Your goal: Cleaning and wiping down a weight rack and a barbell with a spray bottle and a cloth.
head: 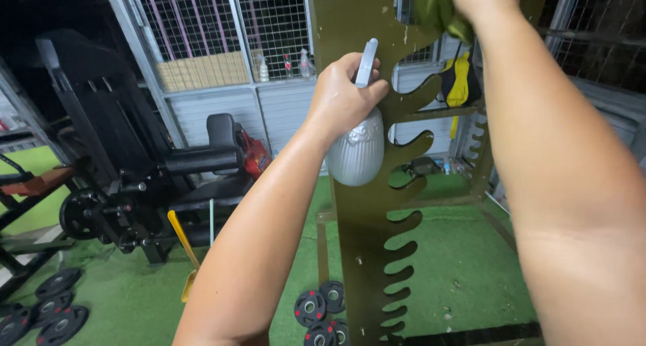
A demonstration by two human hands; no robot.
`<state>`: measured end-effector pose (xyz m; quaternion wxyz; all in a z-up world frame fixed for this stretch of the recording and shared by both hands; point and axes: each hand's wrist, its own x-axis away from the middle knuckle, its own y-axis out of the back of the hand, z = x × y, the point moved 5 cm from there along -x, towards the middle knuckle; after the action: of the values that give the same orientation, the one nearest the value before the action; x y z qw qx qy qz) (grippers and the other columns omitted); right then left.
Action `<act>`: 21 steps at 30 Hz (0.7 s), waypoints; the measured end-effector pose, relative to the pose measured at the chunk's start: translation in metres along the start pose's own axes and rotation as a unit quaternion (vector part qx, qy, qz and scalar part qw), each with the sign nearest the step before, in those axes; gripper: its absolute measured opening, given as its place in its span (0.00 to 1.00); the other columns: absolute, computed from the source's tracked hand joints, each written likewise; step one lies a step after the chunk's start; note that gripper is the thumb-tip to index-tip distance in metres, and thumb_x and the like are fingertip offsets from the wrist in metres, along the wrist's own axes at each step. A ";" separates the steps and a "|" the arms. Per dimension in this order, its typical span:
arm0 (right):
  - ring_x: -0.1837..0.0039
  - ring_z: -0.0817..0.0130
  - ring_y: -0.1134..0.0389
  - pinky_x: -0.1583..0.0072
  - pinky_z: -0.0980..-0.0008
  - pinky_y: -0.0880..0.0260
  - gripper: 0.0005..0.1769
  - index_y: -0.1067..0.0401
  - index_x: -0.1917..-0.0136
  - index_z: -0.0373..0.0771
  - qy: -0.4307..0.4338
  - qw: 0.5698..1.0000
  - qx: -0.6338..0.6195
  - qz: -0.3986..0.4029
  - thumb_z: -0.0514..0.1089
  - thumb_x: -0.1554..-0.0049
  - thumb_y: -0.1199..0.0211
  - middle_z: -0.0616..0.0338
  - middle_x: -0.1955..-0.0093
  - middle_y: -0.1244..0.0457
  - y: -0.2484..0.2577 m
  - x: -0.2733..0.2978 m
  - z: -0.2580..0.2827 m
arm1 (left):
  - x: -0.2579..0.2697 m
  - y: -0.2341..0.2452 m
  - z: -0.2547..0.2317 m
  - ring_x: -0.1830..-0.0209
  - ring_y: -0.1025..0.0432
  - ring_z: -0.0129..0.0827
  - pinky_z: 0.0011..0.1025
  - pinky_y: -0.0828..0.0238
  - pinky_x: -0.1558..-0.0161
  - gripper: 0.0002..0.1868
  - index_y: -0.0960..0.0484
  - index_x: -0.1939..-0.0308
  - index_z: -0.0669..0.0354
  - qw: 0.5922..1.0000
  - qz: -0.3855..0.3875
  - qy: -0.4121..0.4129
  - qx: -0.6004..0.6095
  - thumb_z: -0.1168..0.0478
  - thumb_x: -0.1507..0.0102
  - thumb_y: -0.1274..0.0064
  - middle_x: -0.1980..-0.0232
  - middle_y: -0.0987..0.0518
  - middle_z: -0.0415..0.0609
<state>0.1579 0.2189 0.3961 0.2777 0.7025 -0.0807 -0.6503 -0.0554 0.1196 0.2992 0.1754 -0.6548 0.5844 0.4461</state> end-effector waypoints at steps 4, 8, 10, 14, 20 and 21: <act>0.43 0.39 0.30 0.44 0.45 0.31 0.19 0.27 0.38 0.35 -0.016 0.994 -0.086 -0.066 0.52 0.33 0.41 0.36 0.45 0.32 -0.012 -0.007 0.003 | 0.000 0.007 -0.010 0.55 0.19 0.29 0.28 0.23 0.50 0.21 0.18 0.51 0.63 1.000 0.006 0.000 0.001 0.59 0.47 0.36 0.56 0.14 0.46; 0.44 0.40 0.30 0.44 0.48 0.31 0.22 0.29 0.40 0.32 -0.028 0.977 -0.171 -0.121 0.52 0.36 0.38 0.35 0.46 0.32 -0.029 -0.013 0.007 | -0.004 0.009 -0.010 0.57 0.19 0.28 0.28 0.23 0.51 0.20 0.18 0.52 0.63 1.000 0.001 -0.001 0.011 0.59 0.46 0.36 0.57 0.14 0.46; 0.44 0.40 0.30 0.44 0.49 0.30 0.23 0.30 0.40 0.31 -0.034 0.970 -0.197 -0.136 0.53 0.37 0.36 0.35 0.47 0.32 -0.038 -0.010 0.006 | -0.007 0.009 -0.012 0.56 0.19 0.28 0.28 0.23 0.50 0.20 0.18 0.52 0.63 1.000 -0.008 -0.003 0.002 0.59 0.46 0.36 0.57 0.14 0.46; 0.46 0.36 0.31 0.45 0.44 0.33 0.26 0.32 0.40 0.29 -0.006 0.972 -0.183 -0.147 0.53 0.39 0.34 0.34 0.50 0.32 -0.023 0.018 0.035 | -0.008 0.007 -0.018 0.57 0.19 0.30 0.28 0.23 0.50 0.20 0.17 0.53 0.63 0.999 -0.017 -0.009 -0.025 0.58 0.46 0.35 0.57 0.14 0.47; 0.44 0.35 0.32 0.44 0.42 0.33 0.23 0.29 0.40 0.31 0.230 0.967 -0.106 -0.028 0.50 0.40 0.33 0.36 0.47 0.32 0.048 0.039 0.036 | -0.008 0.004 -0.022 0.56 0.18 0.30 0.28 0.22 0.51 0.22 0.17 0.52 0.62 1.000 -0.014 -0.021 0.001 0.57 0.48 0.35 0.57 0.13 0.47; 0.44 0.35 0.32 0.44 0.42 0.33 0.23 0.29 0.40 0.31 0.230 0.967 -0.106 -0.030 0.50 0.40 0.33 0.36 0.47 0.32 0.058 0.036 0.040 | -0.008 0.006 -0.025 0.56 0.18 0.30 0.28 0.22 0.51 0.22 0.17 0.52 0.62 1.000 -0.014 -0.022 0.000 0.57 0.48 0.35 0.57 0.13 0.47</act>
<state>0.1392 0.1423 0.3935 0.3423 0.8019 0.0756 -0.4838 -0.0514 0.1044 0.3206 0.1952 -0.6530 0.5709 0.4578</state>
